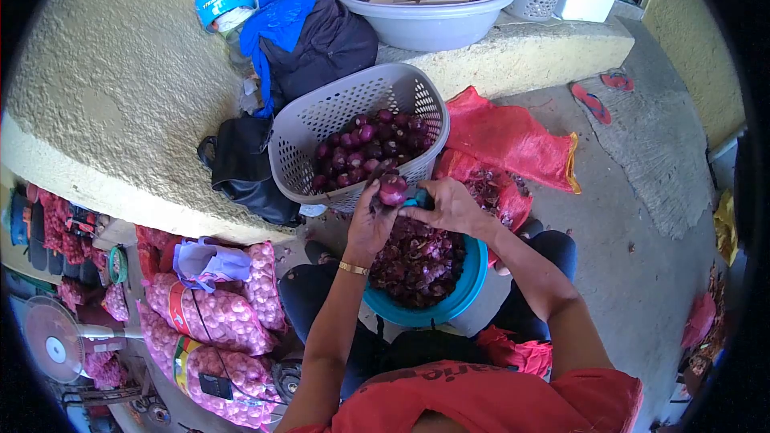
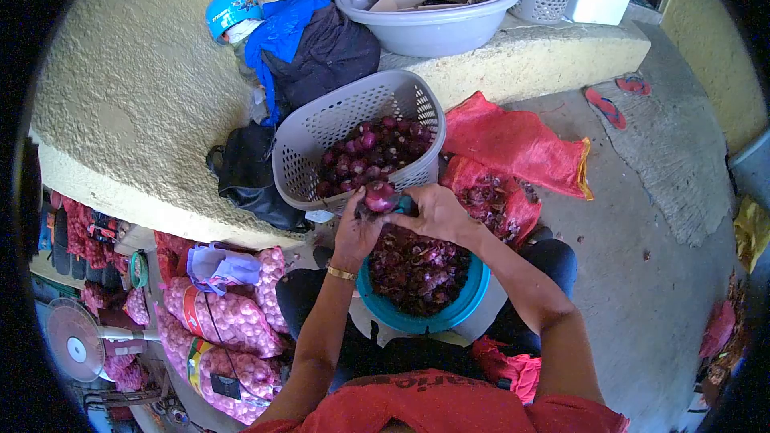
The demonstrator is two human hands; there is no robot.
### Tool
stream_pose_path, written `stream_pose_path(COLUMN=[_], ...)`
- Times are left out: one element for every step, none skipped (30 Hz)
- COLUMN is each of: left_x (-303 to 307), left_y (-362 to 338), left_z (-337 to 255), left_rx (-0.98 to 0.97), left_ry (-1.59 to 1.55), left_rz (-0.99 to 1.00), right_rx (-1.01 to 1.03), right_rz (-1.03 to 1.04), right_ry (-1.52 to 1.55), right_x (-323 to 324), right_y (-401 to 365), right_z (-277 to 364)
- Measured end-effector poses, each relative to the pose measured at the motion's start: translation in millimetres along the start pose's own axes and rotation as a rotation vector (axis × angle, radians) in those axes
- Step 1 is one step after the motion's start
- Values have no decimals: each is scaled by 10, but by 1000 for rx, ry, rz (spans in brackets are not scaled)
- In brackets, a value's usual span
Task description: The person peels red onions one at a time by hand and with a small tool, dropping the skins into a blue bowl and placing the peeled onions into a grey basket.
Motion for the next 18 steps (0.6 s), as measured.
stream_pose_path(left_x=[-3,-6,-22,-39,-61,-81,-64,-45,-41,-31,-11,-2,-4,-5,0,26,61,47], left_y=[6,13,17,11,4,1,-2,-3,-4,-6,-10,-12,-9,-7,-5,-6,-4,-1], left_z=[13,32,39,44,53,61,66,72,75,76,82,87,90,91,92,99,104,98], left_rx=[1,-6,-13,-11,3,16,17,31,45,45,52,59,59,57,56,56,52,48], left_ry=[1,6,12,12,6,0,-1,-2,-3,-3,16,35,35,58,81,80,86,92], left_rz=[2,-9,-20,-19,-6,7,7,24,41,41,16,-9,-9,-10,-10,-10,2,14], right_rx=[10,9,33,57,56,40,25,24,-52,-127,-127,-131,-134,-134,-79,-25,-25,-29], right_rz=[-53,-55,-79,-102,-104,-92,-81,-81,-20,41,41,48,55,55,33,11,12,15], right_ry=[19,18,9,-1,0,-11,-21,-21,-5,11,11,20,28,28,35,41,40,28], right_x=[-25,-35,-37,-38,-43,-55,-65,-59,-65,-81,-92,-120,-150,-185,-199,-205,-209,-190], right_y=[8,13,19,19,18,16,14,13,21,27,28,27,31,38,48,49,45,46], right_z=[-67,-83,-79,-68,-66,-67,-70,-63,-80,-103,-119,-154,-188,-219,-210,-201,-212,-186])
Point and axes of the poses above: each hand's wrist, its own y-axis towards the middle knuckle, its own x-axis out of the back of the hand, z = x × y, the point moved 4 cm from there along y, towards the middle knuckle, and after that the axes turned 14 degrees about z, right-handed, at the moved point
